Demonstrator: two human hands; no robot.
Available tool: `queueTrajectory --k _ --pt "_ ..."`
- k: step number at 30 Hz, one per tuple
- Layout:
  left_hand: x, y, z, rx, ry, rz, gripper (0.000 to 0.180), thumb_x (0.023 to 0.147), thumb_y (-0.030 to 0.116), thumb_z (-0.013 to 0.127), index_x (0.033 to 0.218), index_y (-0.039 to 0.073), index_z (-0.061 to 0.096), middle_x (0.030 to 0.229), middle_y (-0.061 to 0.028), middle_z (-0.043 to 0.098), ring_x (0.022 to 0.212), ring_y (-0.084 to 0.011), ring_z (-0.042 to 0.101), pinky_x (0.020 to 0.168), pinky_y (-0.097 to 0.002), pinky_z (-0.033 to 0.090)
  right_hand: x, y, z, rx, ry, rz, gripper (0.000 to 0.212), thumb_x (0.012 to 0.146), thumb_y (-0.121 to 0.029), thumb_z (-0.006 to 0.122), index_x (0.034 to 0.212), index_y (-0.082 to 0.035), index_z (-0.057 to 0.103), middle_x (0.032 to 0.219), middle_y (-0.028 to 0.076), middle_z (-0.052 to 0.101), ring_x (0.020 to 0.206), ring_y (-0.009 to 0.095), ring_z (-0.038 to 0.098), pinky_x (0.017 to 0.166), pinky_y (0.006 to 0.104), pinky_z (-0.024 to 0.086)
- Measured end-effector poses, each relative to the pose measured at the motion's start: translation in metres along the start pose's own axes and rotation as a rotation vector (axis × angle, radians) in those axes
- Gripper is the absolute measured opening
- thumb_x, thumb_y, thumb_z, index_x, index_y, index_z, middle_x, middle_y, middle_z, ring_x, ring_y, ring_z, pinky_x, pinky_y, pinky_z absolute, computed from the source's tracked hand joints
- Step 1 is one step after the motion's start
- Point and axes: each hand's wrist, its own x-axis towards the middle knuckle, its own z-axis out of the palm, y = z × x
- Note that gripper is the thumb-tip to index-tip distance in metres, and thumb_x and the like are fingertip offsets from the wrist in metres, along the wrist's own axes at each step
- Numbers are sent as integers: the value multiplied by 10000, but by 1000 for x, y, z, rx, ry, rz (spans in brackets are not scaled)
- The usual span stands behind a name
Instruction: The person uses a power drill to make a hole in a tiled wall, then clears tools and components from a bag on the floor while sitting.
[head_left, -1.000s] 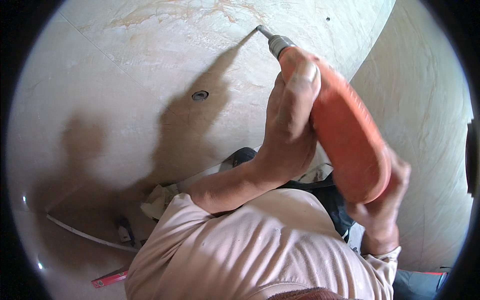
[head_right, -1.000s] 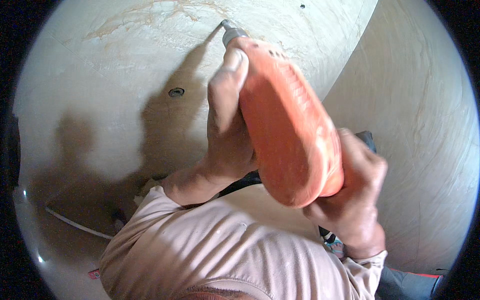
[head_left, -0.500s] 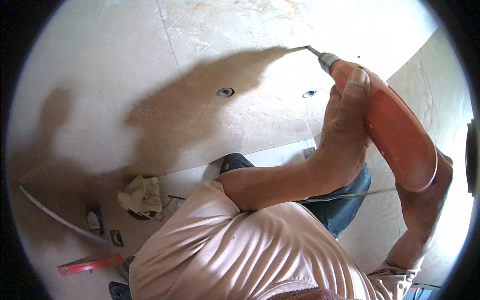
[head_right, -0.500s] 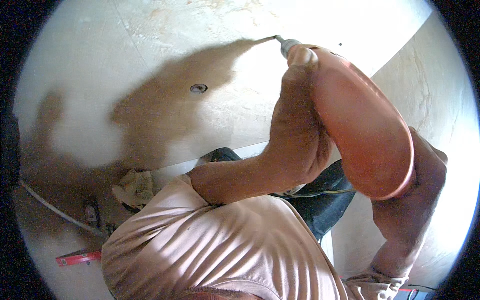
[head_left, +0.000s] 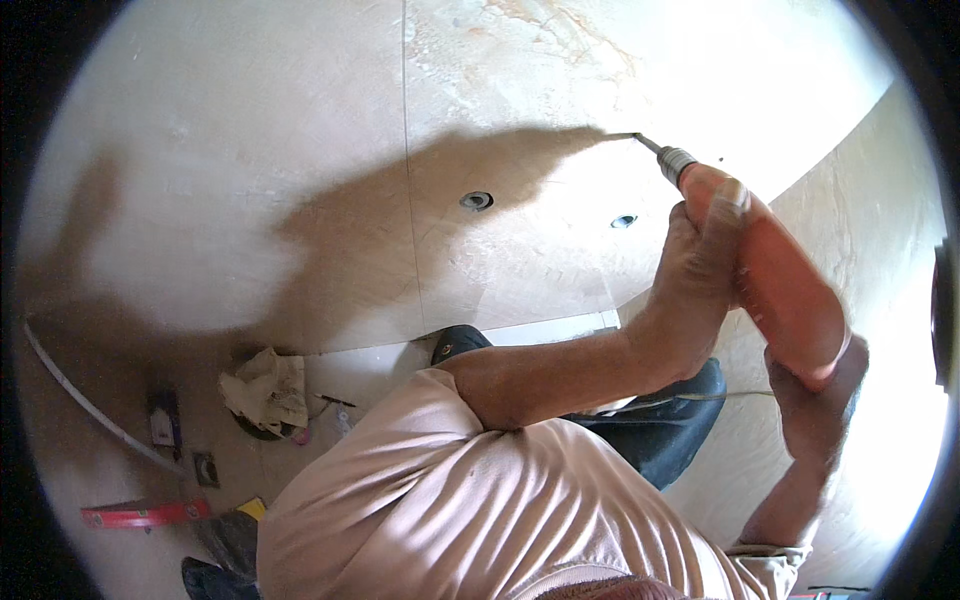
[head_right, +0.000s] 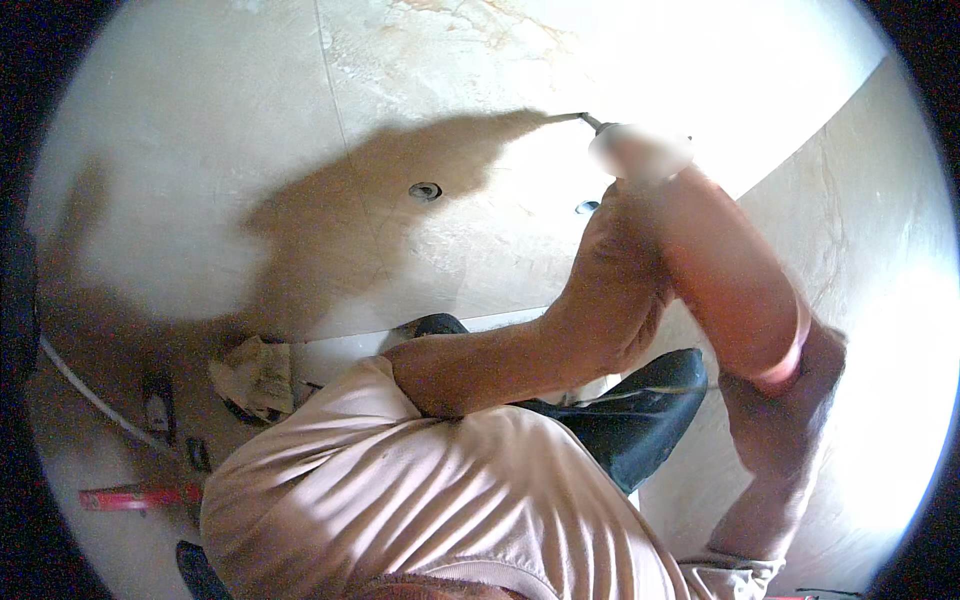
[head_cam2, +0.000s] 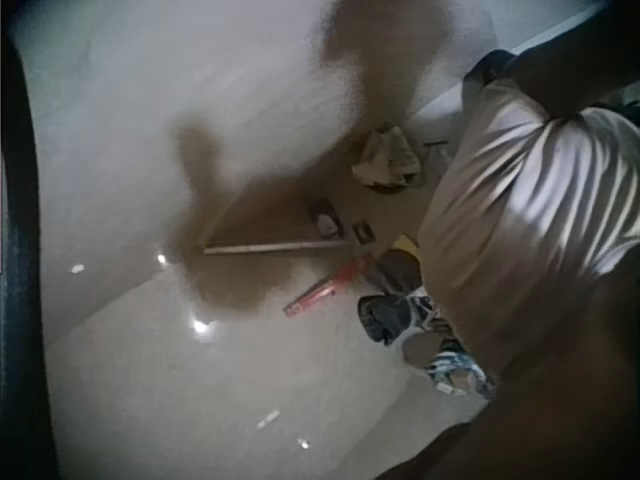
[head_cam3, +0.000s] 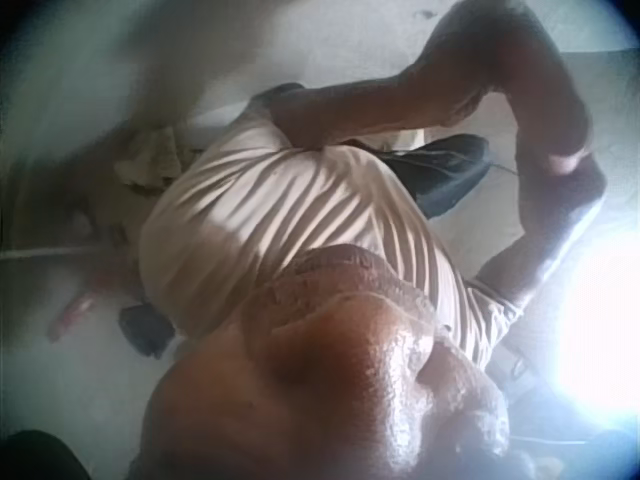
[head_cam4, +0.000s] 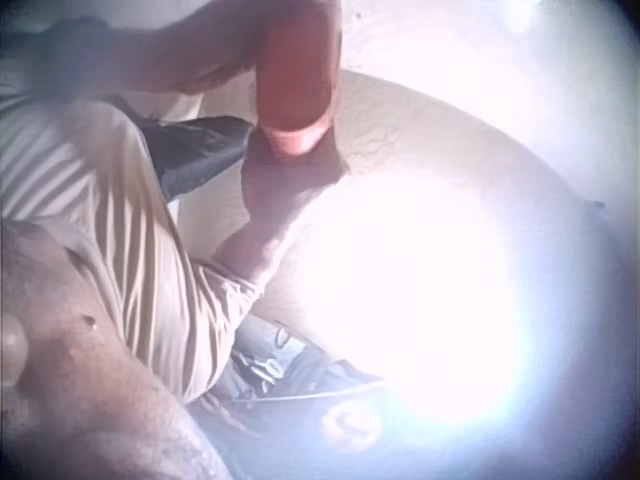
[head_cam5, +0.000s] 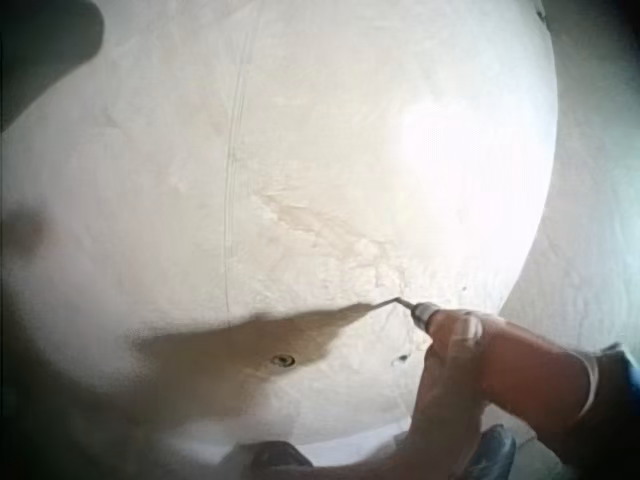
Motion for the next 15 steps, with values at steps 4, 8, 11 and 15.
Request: queueTrajectory --k 4,8,11,15 --pt "1 6 -7 317 -4 -137 418 1042 451 530 1156 50 509 1049 -97 539 933 -164 570 799 -312 504 -33 24 32 390 107 151 598 745 11 749 1303 18 532 1110 108 651 941 173 613 827 318 509" --pt "-7 9 -21 658 -63 52 543 1012 490 547 1158 -28 474 1063 -112 477 955 -154 526 794 -317 483 -62 25 65 709 131 226 569 731 44 747 1265 54 553 1186 175 634 1060 234 632 871 333 523" --pt "-16 7 -37 636 4 -51 623 981 492 586 1215 -59 416 1054 -108 464 937 -163 519 819 -310 490 -72 24 98 583 229 27 444 738 41 728 1169 63 623 1060 185 695 979 241 688 866 339 535" --pt "-22 0 -62 992 2 9 664 964 447 618 1231 -76 310 1048 -186 477 927 -202 565 765 -326 536 -75 37 148 685 120 -30 341 747 -12 729 1083 34 690 977 168 729 869 261 738 813 308 550"
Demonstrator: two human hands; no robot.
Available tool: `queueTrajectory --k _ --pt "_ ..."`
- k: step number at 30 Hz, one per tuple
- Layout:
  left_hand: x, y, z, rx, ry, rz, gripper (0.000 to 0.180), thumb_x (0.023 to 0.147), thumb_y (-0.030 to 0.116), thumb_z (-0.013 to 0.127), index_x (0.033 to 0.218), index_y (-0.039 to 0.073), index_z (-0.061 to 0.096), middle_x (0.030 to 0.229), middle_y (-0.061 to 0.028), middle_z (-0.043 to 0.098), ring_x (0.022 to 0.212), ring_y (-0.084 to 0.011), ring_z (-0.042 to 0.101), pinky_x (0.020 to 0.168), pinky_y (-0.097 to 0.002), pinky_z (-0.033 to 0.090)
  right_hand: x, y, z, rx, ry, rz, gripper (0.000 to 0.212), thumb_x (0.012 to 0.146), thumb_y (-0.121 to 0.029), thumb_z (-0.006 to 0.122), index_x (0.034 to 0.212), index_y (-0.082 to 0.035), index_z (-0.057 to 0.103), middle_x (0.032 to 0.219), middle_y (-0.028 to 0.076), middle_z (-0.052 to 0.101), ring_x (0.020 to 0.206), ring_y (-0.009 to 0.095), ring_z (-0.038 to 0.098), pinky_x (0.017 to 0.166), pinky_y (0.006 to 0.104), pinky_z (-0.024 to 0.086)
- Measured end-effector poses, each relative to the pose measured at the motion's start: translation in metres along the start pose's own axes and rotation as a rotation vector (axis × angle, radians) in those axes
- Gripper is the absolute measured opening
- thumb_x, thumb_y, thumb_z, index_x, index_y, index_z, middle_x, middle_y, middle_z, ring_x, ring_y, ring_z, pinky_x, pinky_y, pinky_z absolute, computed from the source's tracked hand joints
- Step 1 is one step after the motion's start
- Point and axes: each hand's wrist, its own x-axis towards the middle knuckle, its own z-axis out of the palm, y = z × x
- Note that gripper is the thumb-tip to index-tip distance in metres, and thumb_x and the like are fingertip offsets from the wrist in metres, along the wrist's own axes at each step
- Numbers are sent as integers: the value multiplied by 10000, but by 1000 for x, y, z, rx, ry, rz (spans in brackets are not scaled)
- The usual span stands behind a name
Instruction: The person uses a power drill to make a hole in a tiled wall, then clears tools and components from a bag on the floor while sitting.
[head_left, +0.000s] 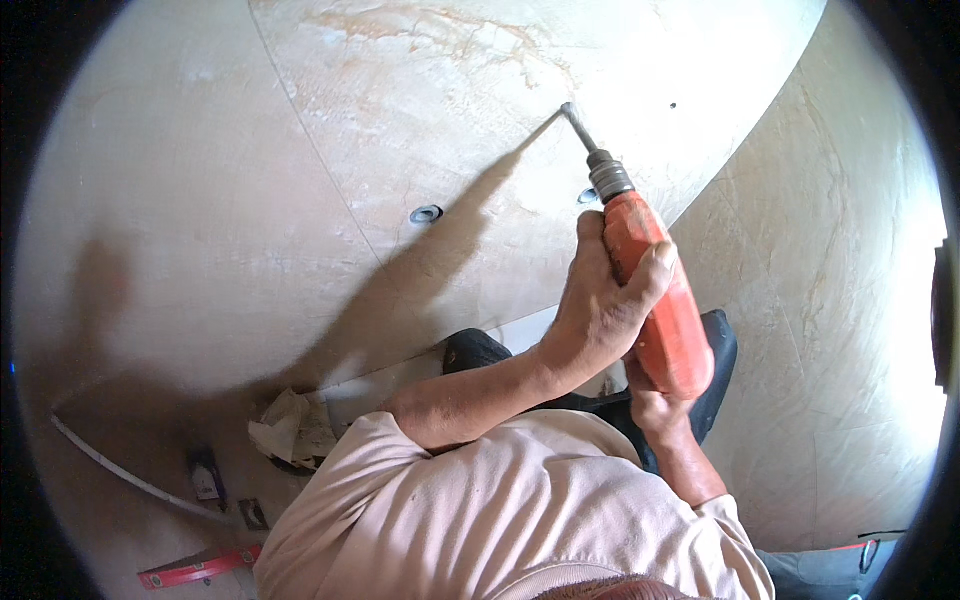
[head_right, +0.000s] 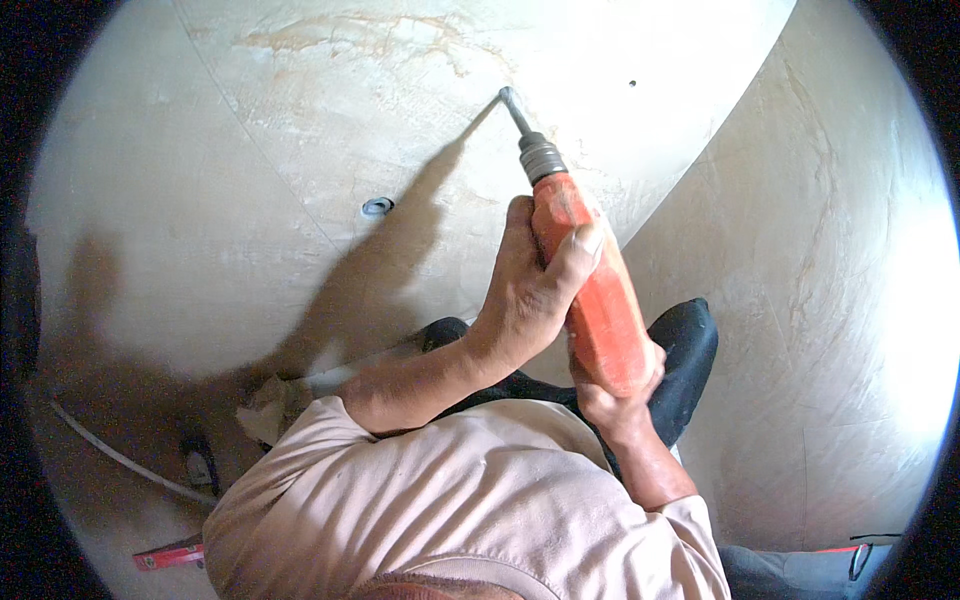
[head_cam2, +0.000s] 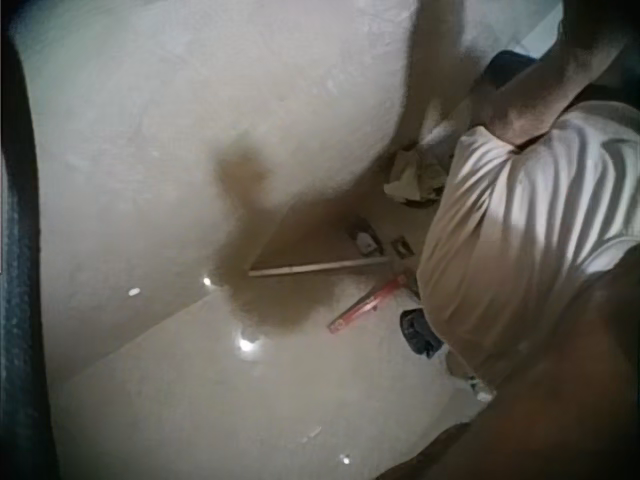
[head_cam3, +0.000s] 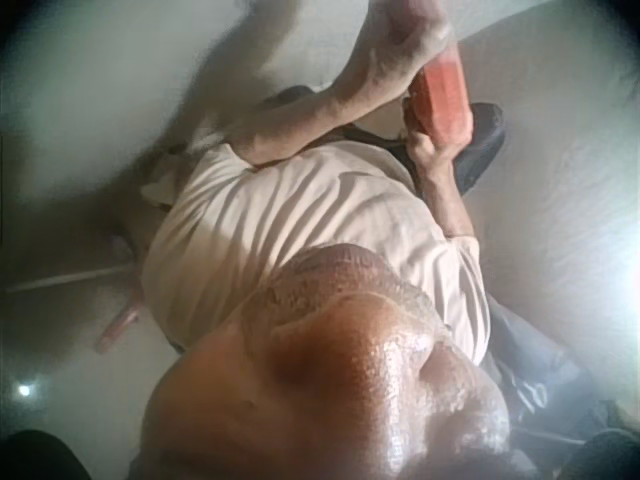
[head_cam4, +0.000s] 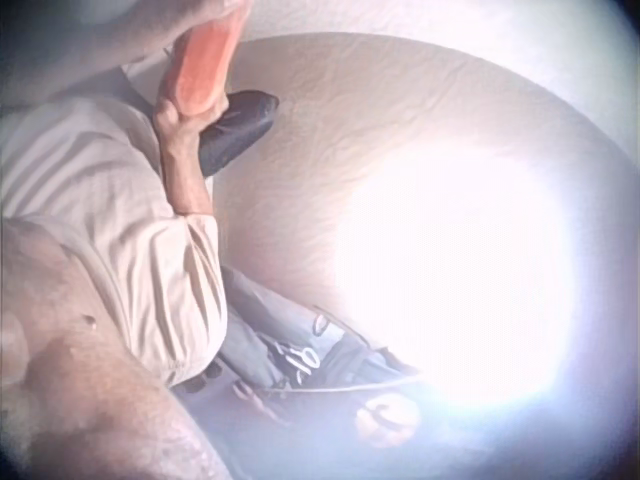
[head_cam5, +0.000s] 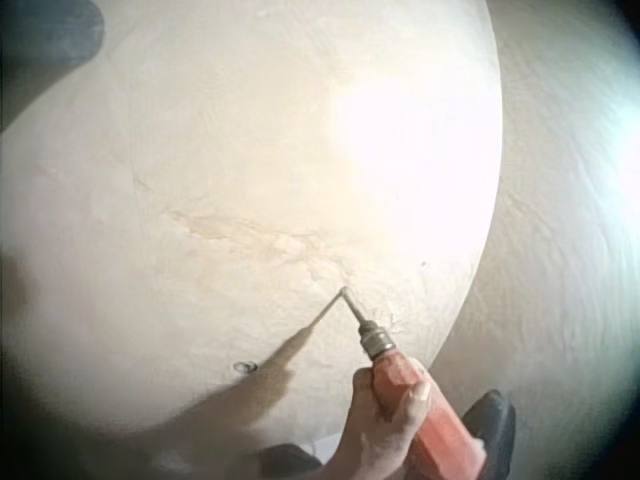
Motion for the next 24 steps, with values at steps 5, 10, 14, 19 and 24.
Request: queueTrajectory --k 5,10,14,19,24 --pt "0 -24 -2 17 25 119 570 964 376 660 1184 -41 339 1064 -164 532 933 -179 584 796 -344 534 -6 41 15 -81 34 -181 308 755 -36 726 1057 20 714 1003 201 732 906 338 737 838 362 570" --pt "-3 -21 -10 101 -9 112 523 958 325 662 1197 -18 348 1082 -150 517 953 -171 574 813 -338 525 -9 45 28 -64 10 -269 322 774 -68 720 1083 22 704 1034 200 728 930 365 730 835 383 577" --pt "-4 -10 -13 -29 -12 12 555 962 383 644 1243 -6 365 1108 -131 493 995 -154 537 864 -337 505 -2 23 18 -146 -32 -307 367 745 -31 728 1103 37 684 1014 197 717 850 332 731 749 361 572" --pt "5 3 -4 -2 -31 378 452 1014 225 528 1380 17 365 1214 -168 487 1090 -240 529 944 -385 480 29 -35 -40 -99 -171 -164 401 681 -97 796 1020 58 648 809 153 630 656 289 639 636 355 503" --pt "28 11 19 -228 -152 201 369 1059 176 457 1376 4 383 1230 -199 446 1143 -317 496 962 -391 477 62 -64 -93 -206 -178 -104 432 659 -118 790 1024 55 638 846 144 631 764 279 644 733 358 509"
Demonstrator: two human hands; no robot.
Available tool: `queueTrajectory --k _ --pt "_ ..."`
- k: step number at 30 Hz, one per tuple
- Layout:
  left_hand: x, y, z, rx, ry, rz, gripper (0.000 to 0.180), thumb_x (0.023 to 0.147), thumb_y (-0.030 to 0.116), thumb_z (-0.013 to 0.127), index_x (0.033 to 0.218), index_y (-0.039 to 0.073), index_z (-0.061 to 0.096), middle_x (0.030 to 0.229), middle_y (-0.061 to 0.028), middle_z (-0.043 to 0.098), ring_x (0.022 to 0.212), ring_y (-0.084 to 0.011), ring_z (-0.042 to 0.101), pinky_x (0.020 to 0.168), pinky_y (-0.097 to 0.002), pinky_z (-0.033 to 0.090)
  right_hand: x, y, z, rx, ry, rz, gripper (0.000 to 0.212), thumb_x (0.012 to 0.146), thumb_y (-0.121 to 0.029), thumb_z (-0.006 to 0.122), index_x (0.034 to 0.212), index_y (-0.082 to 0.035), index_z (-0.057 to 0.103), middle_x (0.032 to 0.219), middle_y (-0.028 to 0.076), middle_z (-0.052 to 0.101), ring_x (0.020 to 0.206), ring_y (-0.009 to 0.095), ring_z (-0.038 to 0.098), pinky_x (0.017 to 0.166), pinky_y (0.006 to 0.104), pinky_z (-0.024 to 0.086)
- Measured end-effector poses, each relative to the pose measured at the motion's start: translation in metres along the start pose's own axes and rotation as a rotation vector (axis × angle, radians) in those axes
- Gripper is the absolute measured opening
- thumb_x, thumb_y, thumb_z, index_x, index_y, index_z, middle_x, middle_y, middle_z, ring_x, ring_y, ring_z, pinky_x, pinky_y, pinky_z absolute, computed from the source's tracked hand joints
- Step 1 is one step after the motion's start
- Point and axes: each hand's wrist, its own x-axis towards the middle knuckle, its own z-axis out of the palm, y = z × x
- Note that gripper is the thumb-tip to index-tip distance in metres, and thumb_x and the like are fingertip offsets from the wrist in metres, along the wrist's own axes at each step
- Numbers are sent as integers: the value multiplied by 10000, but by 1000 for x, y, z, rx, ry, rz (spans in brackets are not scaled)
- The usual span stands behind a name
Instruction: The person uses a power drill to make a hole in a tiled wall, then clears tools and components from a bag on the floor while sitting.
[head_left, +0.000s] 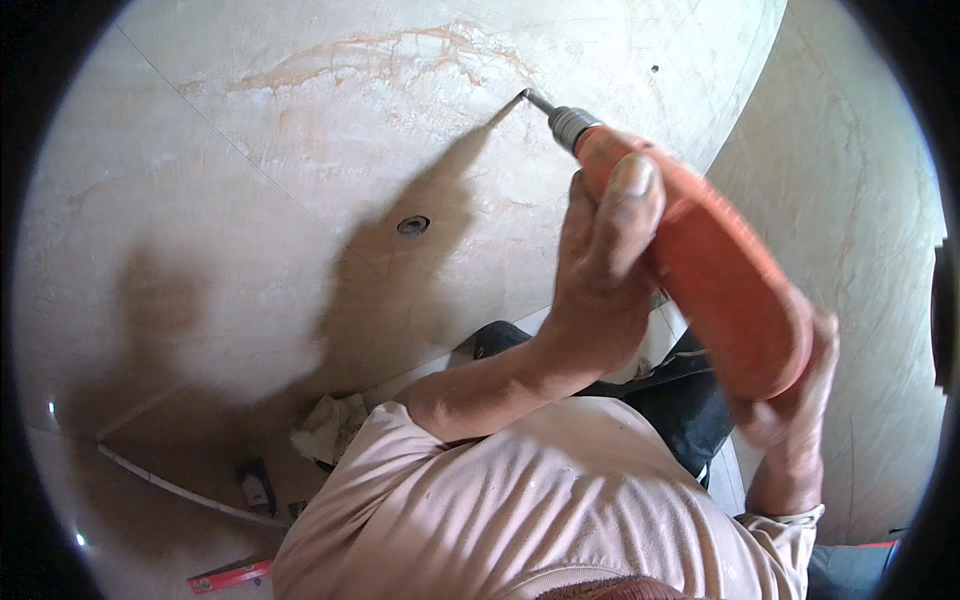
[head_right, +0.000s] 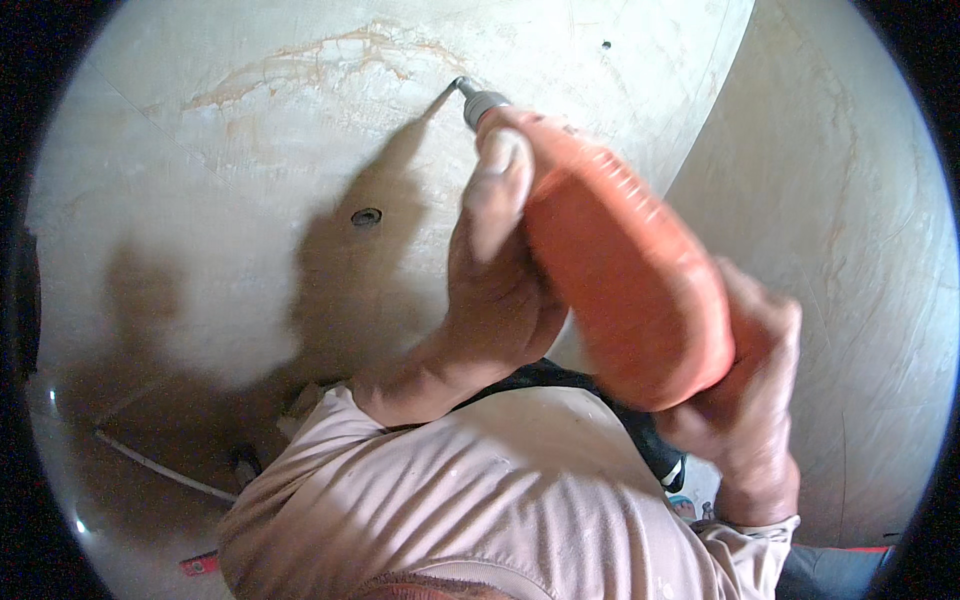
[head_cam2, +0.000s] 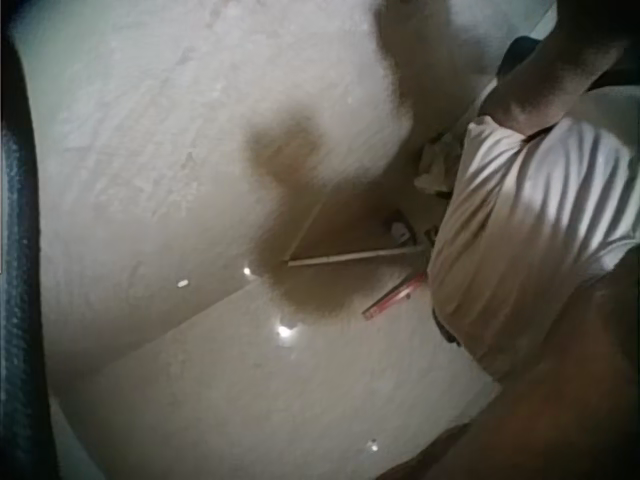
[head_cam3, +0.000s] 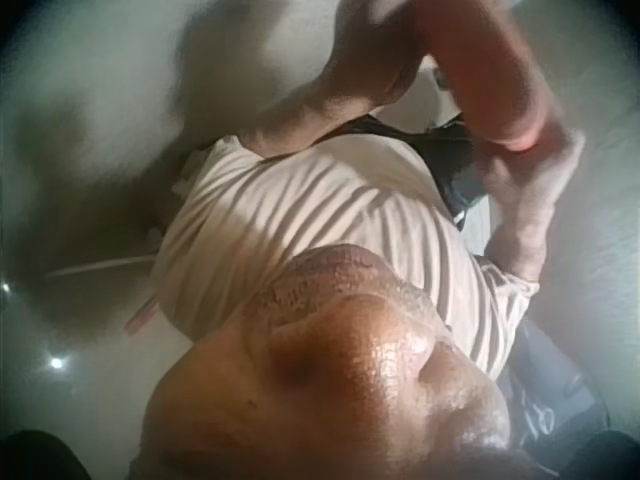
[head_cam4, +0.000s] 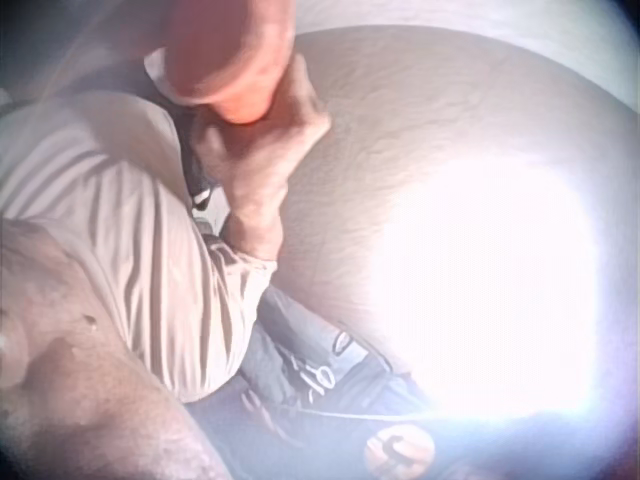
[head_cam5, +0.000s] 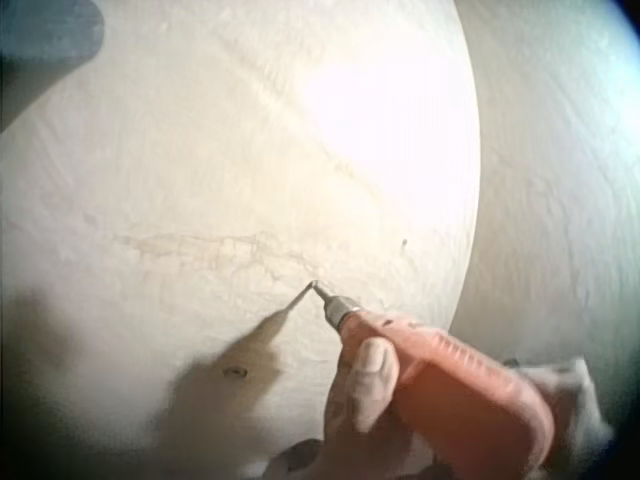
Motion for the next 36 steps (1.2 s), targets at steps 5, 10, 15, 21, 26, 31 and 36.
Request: queueTrajectory --k 5,10,15,21,26,31,36 --pt "-3 0 15 -45 132 -189 919 911 615 643 1286 -106 214 1103 -189 425 1041 -177 508 867 -309 498 -20 29 32 360 177 453 608 715 -22 812 1260 38 550 1159 125 652 1100 229 627 990 371 483" --pt "-20 2 -6 197 214 -275 824 899 571 659 1268 -68 292 1105 -165 464 987 -184 543 834 -327 515 -40 42 96 16 157 -47 398 714 3 717 1103 49 648 999 181 696 910 290 709 865 336 532" --pt "-18 9 -24 -163 101 -271 455 1001 497 497 1119 58 519 927 -95 590 867 -209 638 787 -382 556 -43 28 97 84 82 10 361 738 -13 676 1088 73 649 914 190 678 786 308 687 760 328 530" --pt "3 3 -29 -347 221 -388 500 1025 544 418 1056 59 537 934 -129 640 876 -263 677 783 -419 578 -34 40 100 18 121 0 381 745 -21 681 1114 71 647 924 202 665 777 323 667 742 330 521" --pt "17 10 -39 -413 274 -473 426 1046 471 396 1060 67 528 963 -188 690 889 -253 688 788 -404 578 -43 43 103 -11 147 -91 379 702 -119 825 1001 38 654 770 147 605 647 294 607 634 345 502" --pt "10 4 -28 -354 276 -459 355 1047 422 441 1062 72 495 959 -203 695 875 -266 698 785 -411 579 -49 54 97 -10 171 -137 480 694 -142 845 1094 52 666 878 171 675 720 305 666 664 348 533" --pt "-5 -16 -39 -353 206 -458 321 1029 402 513 1050 82 490 994 -206 692 847 -266 692 780 -401 578 -58 73 104 99 155 -106 471 697 -138 841 1086 66 670 919 181 688 733 310 667 691 351 536"
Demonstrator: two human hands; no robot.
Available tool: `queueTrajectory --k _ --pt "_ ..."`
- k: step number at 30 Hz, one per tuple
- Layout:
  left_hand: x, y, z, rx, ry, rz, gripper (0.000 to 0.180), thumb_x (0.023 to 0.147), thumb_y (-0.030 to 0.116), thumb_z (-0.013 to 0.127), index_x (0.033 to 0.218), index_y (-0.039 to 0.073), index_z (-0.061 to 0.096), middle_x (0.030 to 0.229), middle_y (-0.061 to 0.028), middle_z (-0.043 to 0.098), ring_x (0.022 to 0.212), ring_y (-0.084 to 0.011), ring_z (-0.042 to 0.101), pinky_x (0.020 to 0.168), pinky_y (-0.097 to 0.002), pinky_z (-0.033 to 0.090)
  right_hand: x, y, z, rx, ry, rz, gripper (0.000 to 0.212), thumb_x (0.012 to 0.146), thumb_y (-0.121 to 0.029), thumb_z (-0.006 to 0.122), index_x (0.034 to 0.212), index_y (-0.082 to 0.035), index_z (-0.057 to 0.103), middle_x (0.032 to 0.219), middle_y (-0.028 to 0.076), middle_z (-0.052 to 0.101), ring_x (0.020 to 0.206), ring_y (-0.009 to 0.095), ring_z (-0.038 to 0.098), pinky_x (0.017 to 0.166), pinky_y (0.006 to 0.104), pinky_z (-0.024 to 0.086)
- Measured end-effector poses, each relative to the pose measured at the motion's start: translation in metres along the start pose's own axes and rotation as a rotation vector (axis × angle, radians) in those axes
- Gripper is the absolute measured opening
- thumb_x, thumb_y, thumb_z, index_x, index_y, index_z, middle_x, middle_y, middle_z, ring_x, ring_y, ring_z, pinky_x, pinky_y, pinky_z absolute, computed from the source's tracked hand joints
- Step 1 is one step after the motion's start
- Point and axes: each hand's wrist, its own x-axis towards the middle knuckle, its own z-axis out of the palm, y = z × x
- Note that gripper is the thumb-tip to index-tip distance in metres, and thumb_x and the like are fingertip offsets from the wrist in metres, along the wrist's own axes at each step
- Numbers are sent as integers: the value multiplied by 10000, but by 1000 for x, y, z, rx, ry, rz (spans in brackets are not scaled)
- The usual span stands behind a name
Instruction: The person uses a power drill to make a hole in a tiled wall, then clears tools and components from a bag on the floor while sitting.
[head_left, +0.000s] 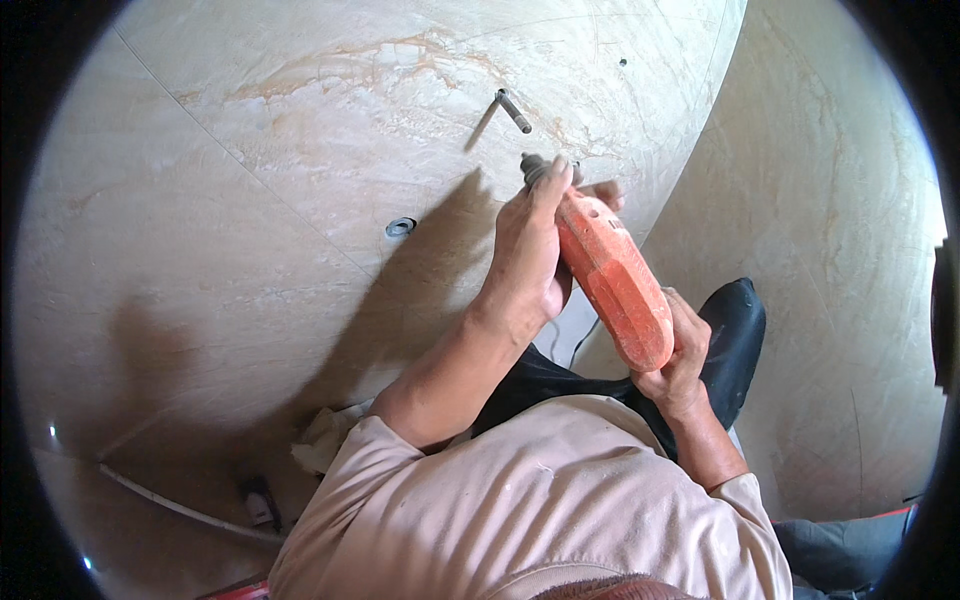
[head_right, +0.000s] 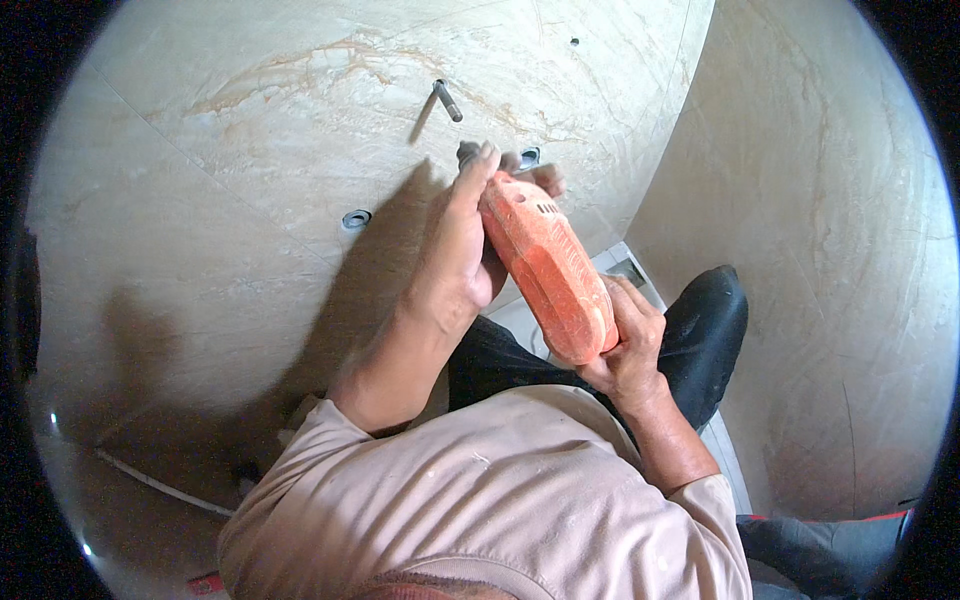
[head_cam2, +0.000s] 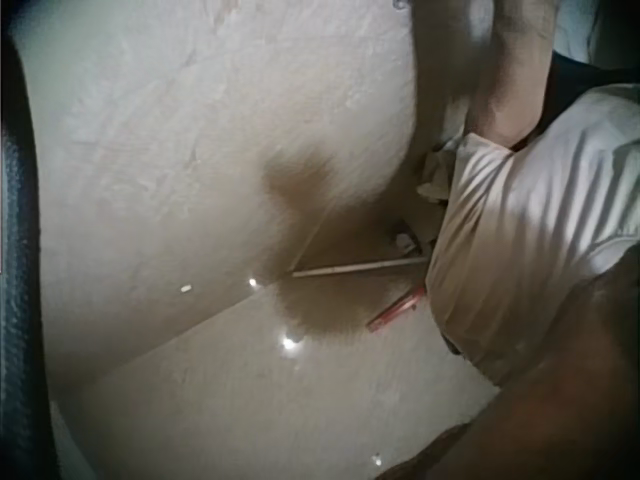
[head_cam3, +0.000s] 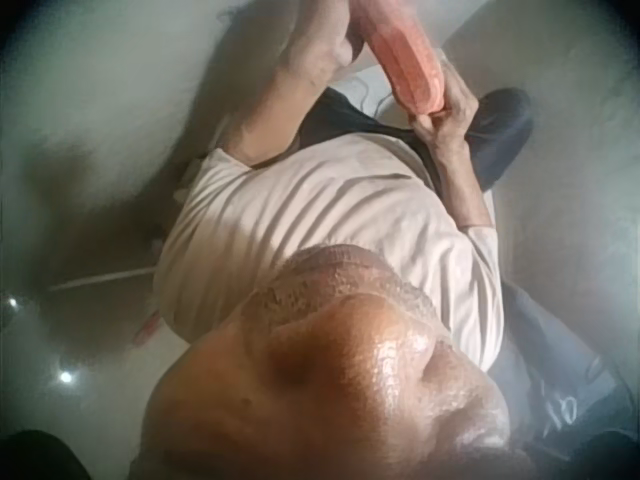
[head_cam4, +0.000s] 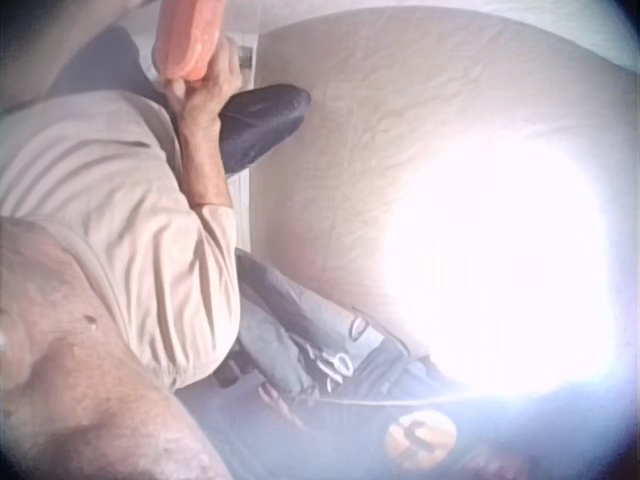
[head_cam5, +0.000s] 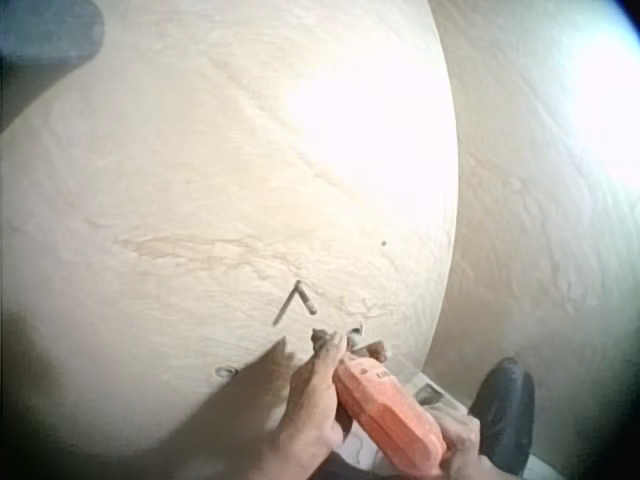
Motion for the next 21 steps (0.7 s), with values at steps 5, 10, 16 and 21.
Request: queueTrajectory --k 5,10,16,21 --pt "-27 -39 -36 -32 75 -242 366 992 448 592 1094 97 573 1039 -83 647 1016 -209 628 962 -420 492 -24 -3 9 146 -87 488 246 691 14 734 929 39 677 764 165 655 708 259 660 690 346 513" --pt "-65 -90 -82 -154 380 -437 334 975 429 589 985 97 610 921 -82 637 907 -259 646 906 -453 526 -21 -11 -11 -188 -697 415 418 813 -359 791 926 35 711 841 250 696 798 381 708 736 430 544" --pt "-137 -105 -117 -231 548 -182 408 927 445 549 839 52 612 777 -135 640 812 -337 658 845 -530 542 78 -6 15 500 -332 634 528 1056 -397 497 872 57 693 702 108 683 590 153 633 569 326 519" --pt "-164 -99 -101 -223 499 -48 342 890 391 554 819 60 610 757 -148 624 751 -333 640 816 -548 535 179 -4 55 896 -453 816 546 1091 -420 317 1060 33 619 790 116 634 646 185 581 647 367 526"
